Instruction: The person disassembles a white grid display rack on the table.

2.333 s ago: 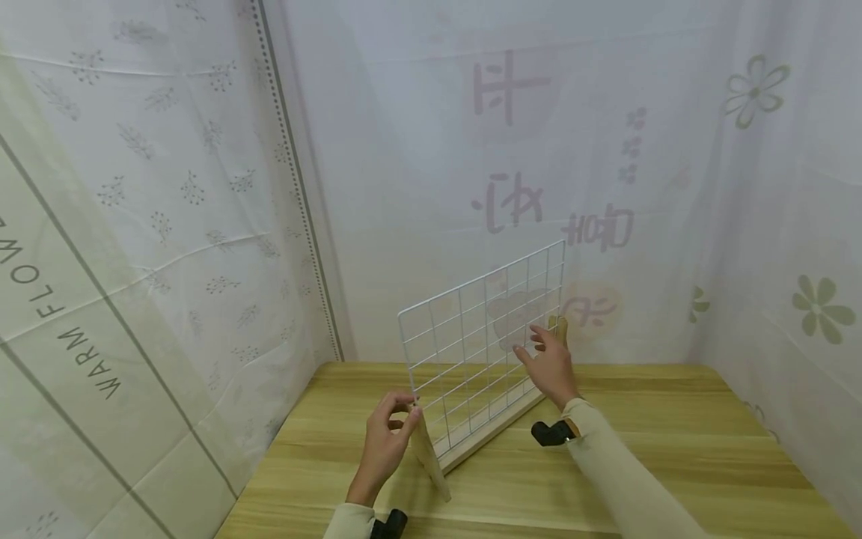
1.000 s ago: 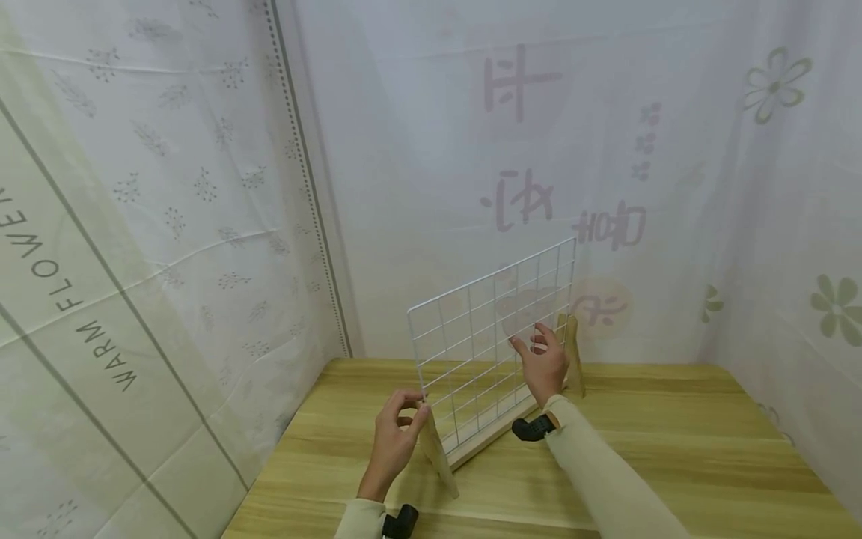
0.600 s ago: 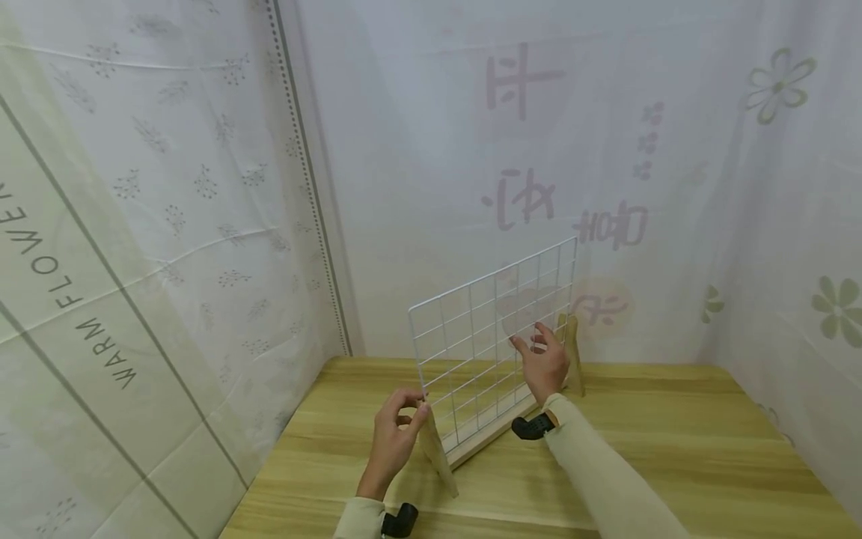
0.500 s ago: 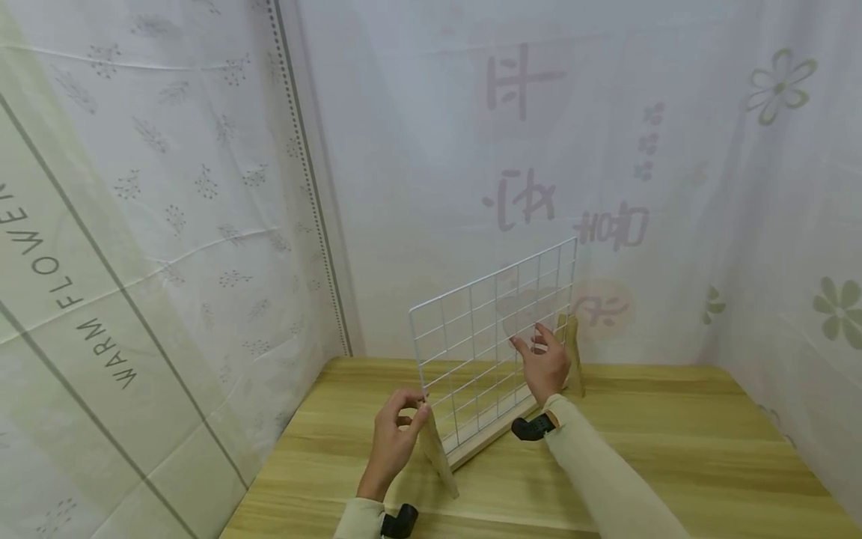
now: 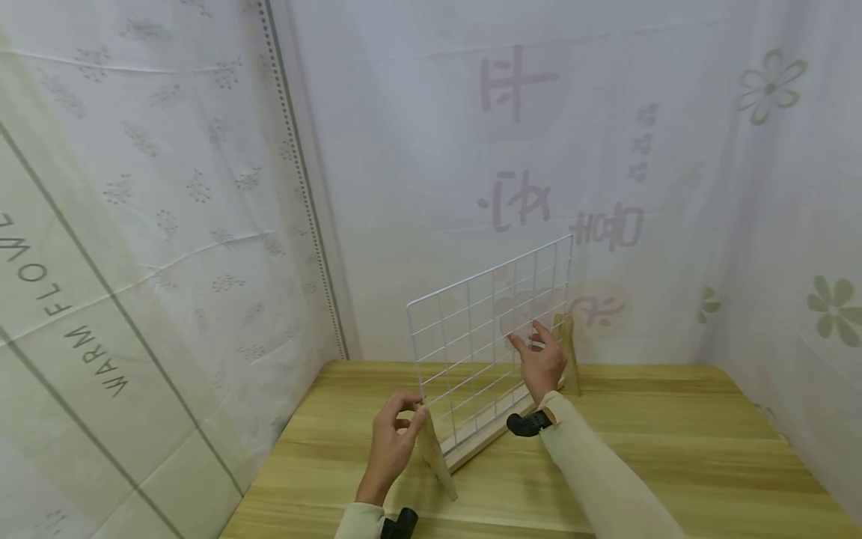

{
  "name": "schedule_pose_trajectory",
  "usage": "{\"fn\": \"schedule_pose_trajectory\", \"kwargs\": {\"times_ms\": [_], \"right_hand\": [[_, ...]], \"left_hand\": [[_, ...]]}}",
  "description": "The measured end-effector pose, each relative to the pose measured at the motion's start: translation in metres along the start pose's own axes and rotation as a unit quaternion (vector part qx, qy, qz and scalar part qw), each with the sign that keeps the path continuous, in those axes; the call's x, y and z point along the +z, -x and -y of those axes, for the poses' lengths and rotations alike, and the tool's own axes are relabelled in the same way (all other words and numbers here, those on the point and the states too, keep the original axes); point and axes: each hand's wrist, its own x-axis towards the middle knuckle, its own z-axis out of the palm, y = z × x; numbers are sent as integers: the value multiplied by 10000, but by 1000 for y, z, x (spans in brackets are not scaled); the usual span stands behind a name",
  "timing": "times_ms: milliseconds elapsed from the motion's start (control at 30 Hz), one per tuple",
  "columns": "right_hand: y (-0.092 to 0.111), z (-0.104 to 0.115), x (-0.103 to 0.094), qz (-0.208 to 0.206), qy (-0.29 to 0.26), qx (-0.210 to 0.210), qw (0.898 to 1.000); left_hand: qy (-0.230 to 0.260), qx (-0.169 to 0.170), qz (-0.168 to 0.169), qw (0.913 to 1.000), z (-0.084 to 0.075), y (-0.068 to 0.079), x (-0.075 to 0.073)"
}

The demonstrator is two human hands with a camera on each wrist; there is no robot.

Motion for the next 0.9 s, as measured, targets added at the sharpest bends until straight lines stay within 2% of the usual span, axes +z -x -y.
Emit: {"fn": "schedule_pose_trajectory", "kwargs": {"times_ms": [200,367,900], "right_hand": [[-4,4,-1,118,97,-61,9999],[-8,10,-2,132,-37,-52,9999],[-29,45,-6,-26,-202,-278,9994]], "left_hand": [[95,-8,-22,10000,-1,1,3],[73,-96,-34,9999,0,1,4],[64,30,-183,9998,0,1,6]]}}
